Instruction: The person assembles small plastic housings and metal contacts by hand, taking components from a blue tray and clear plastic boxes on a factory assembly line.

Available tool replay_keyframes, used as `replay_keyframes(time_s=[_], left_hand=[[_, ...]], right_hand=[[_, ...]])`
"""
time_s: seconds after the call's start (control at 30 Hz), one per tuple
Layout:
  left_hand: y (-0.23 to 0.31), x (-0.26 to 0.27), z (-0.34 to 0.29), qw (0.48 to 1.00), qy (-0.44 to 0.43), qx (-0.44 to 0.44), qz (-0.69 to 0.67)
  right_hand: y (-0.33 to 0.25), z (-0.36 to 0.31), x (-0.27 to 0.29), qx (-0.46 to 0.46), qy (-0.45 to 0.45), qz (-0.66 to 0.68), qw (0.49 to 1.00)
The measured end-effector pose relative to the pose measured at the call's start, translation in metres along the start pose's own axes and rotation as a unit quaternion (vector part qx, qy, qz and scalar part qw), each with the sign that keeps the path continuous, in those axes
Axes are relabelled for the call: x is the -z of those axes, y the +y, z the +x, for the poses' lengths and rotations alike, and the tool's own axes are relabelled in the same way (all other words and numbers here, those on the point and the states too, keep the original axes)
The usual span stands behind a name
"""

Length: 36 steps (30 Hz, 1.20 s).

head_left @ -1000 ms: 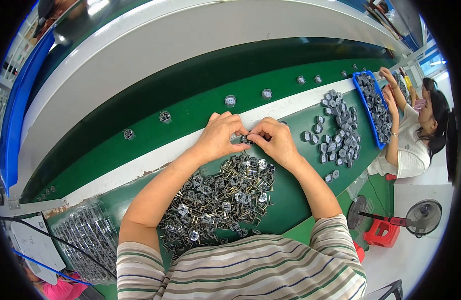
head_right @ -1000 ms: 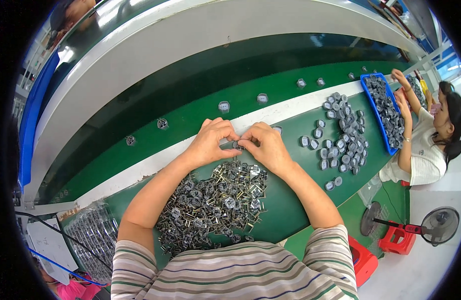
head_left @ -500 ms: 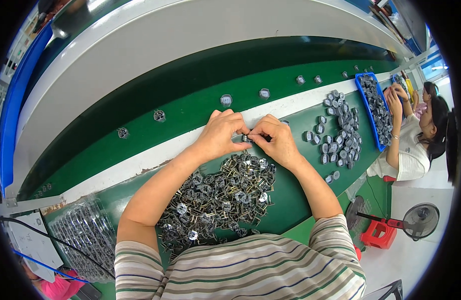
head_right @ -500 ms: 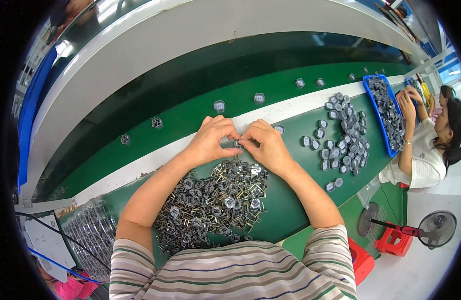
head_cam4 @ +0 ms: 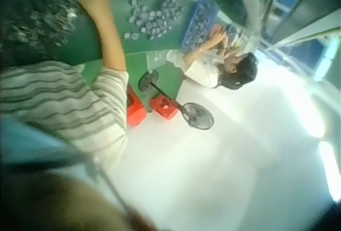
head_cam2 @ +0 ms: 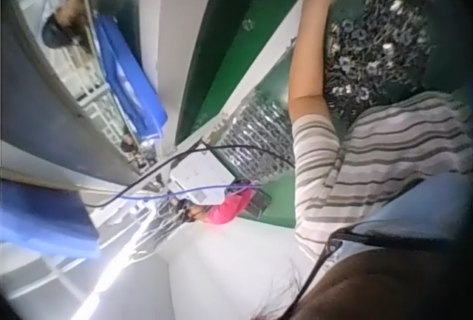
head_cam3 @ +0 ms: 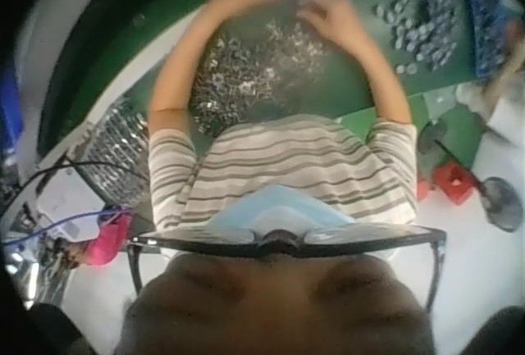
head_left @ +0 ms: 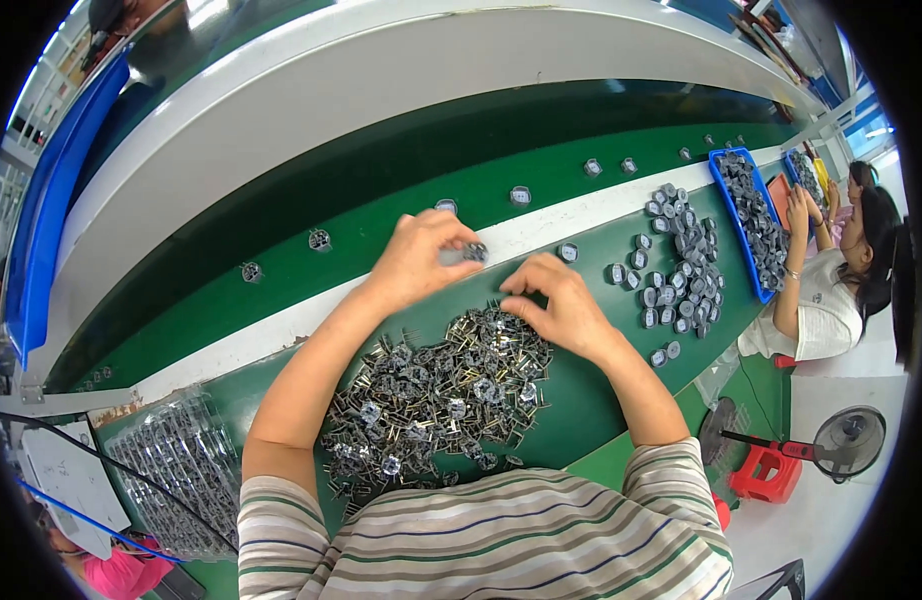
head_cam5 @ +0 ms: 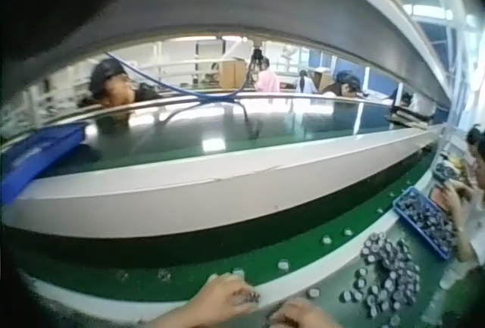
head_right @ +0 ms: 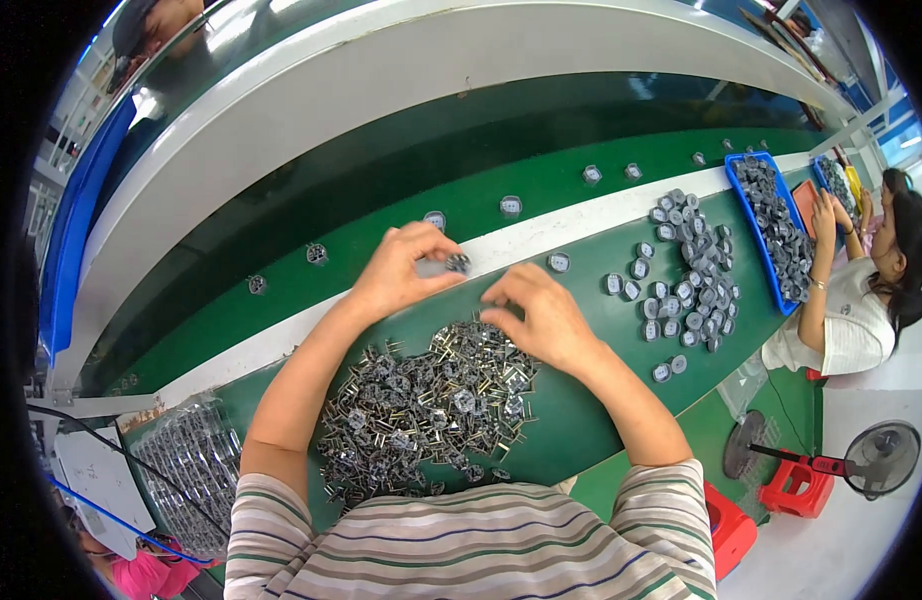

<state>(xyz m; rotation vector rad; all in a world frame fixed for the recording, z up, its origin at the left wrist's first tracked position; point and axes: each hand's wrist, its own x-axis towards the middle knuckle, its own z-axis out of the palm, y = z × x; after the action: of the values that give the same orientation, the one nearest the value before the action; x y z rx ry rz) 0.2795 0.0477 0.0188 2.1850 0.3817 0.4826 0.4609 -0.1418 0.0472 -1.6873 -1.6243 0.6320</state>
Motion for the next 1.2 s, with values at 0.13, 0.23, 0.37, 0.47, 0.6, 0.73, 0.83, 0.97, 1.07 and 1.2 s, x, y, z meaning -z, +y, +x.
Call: replay_keyframes(time_s=[0.13, 0.23, 0.37, 0.47, 0.6, 0.73, 0.83, 0.97, 1.07, 1.2], left_hand=[[-0.014, 0.041, 0.001, 0.983, 0.108, 0.085, 0.124], [-0.030, 0.054, -0.004, 0.965, 0.121, 0.138, 0.186], [-0.030, 0.052, -0.007, 0.938, 0.120, 0.130, 0.298], [-0.015, 0.044, 0.001, 0.931, 0.135, 0.063, 0.332], [-0.013, 0.039, 0.008, 0.937, 0.074, 0.035, 0.339], [0.003, 0.026, 0.009, 0.933, 0.102, 0.000, 0.345], [0.025, 0.001, 0.004, 0.974, 0.015, -0.061, 0.219], [0.026, -0.020, -0.009, 0.989, -0.039, -0.042, 0.135], [0.026, -0.022, -0.013, 0.993, -0.043, -0.021, 0.109], [0.025, -0.024, -0.013, 0.993, -0.024, -0.026, 0.114]], right_hand=[[-0.001, -0.006, -0.012, 0.027, -0.010, -0.038, 0.999], [0.001, -0.006, -0.007, 0.028, 0.019, 0.004, 0.999], [0.015, -0.004, 0.004, 0.138, 0.132, -0.105, 0.976], [0.028, -0.010, 0.013, 0.229, 0.129, -0.216, 0.940], [0.027, -0.012, 0.020, 0.218, 0.107, -0.193, 0.951], [0.022, 0.000, 0.024, 0.109, 0.123, -0.156, 0.974], [0.013, -0.001, 0.015, 0.030, 0.077, -0.168, 0.982], [0.016, -0.003, 0.011, 0.019, 0.044, -0.157, 0.986], [0.015, 0.001, 0.016, 0.078, 0.030, -0.162, 0.983], [0.007, 0.002, 0.014, 0.017, 0.059, -0.106, 0.992]])
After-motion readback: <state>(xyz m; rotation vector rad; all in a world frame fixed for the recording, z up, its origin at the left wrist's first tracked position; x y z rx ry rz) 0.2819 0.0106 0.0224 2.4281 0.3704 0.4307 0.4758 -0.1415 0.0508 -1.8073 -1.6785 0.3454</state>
